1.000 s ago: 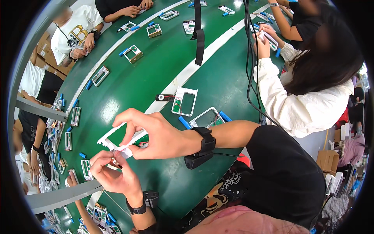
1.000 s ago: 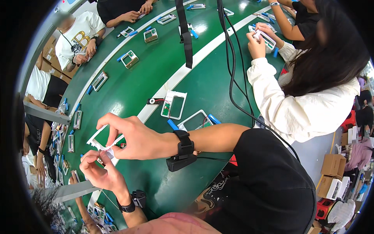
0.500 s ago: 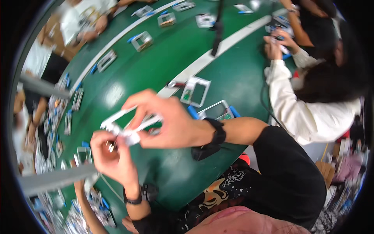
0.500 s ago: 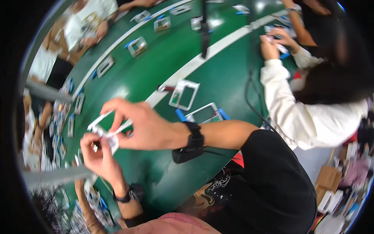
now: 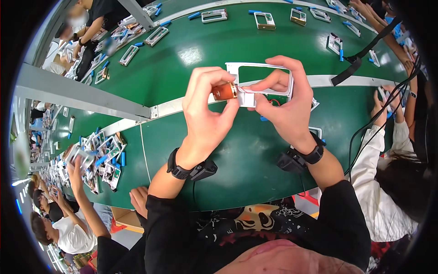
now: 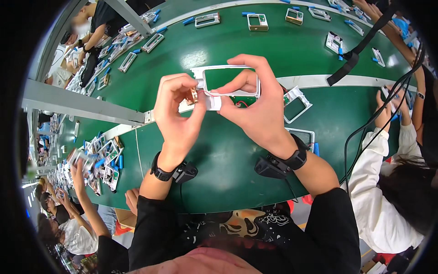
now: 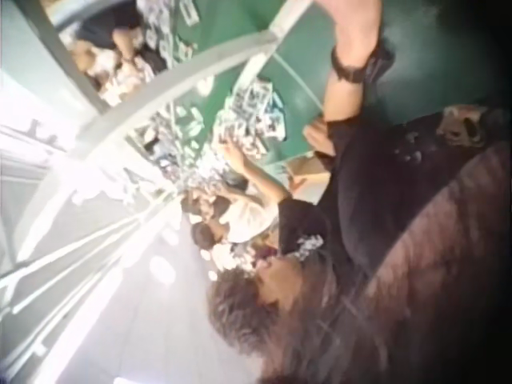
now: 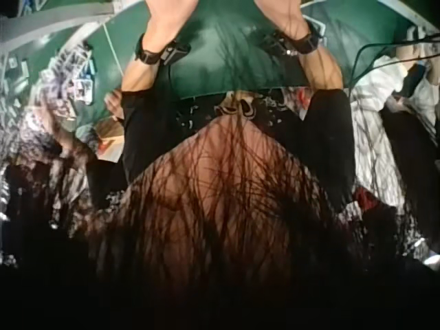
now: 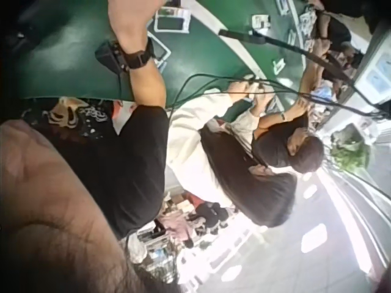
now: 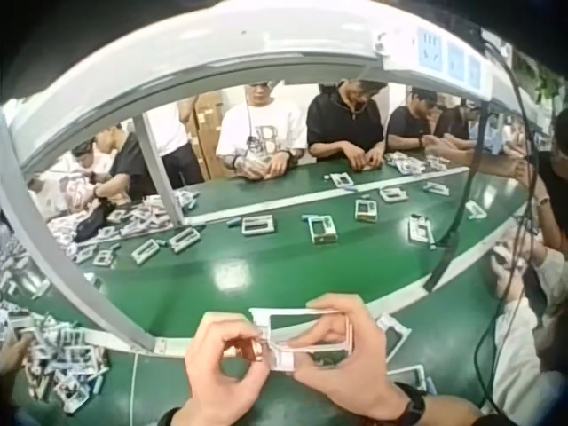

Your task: Assembling electronic components into plastic frames on a production line.

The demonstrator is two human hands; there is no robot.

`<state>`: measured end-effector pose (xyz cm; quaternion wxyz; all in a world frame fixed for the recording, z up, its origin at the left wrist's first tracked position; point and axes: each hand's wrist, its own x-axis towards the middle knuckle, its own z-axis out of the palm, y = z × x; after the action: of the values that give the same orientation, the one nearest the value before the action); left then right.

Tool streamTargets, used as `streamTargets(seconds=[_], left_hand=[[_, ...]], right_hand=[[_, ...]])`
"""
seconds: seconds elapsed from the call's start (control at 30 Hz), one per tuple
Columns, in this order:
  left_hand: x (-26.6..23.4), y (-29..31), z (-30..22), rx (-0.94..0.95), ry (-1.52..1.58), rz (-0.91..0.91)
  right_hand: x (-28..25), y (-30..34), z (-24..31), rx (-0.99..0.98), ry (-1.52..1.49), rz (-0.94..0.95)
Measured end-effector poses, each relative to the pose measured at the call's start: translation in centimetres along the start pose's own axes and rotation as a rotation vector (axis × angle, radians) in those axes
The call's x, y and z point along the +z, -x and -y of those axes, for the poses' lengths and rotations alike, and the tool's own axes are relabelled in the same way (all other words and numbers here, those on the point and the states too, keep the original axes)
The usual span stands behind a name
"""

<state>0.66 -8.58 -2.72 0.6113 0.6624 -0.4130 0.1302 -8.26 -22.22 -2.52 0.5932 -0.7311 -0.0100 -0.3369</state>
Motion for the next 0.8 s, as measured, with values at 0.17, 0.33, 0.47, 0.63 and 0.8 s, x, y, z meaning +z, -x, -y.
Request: streamTargets(seconds=[0.17, 0.33, 0.47, 0.63, 0.8], left_hand=[[-0.3, -0.8, -0.6, 0.242, -0.161, 0.153], [-1.5, -1.5, 0.2, 0.261, -0.098, 0.32], [-1.6, -1.2, 0.3, 0.285, -0.103, 0.281], [-1.6, -1.3, 0.5, 0.462, -0.257, 0.234], [-1.6, -1.1, 1.4, 0.521, -0.216, 0.158]], right_hand=[[-0.8, 0.1, 0.6, 0.092, -0.043, 0.008], [-0.5, 0.2, 1.3, 0.169, -0.138, 0.018], [-0.3, 0.2, 0.7, 0.063, -0.094, 0.024], [-0.2, 0.3, 0.5, -0.016, 0.003, 0.015], [0.0, 0.4, 0.9, 0.028, -0.071, 0.006]])
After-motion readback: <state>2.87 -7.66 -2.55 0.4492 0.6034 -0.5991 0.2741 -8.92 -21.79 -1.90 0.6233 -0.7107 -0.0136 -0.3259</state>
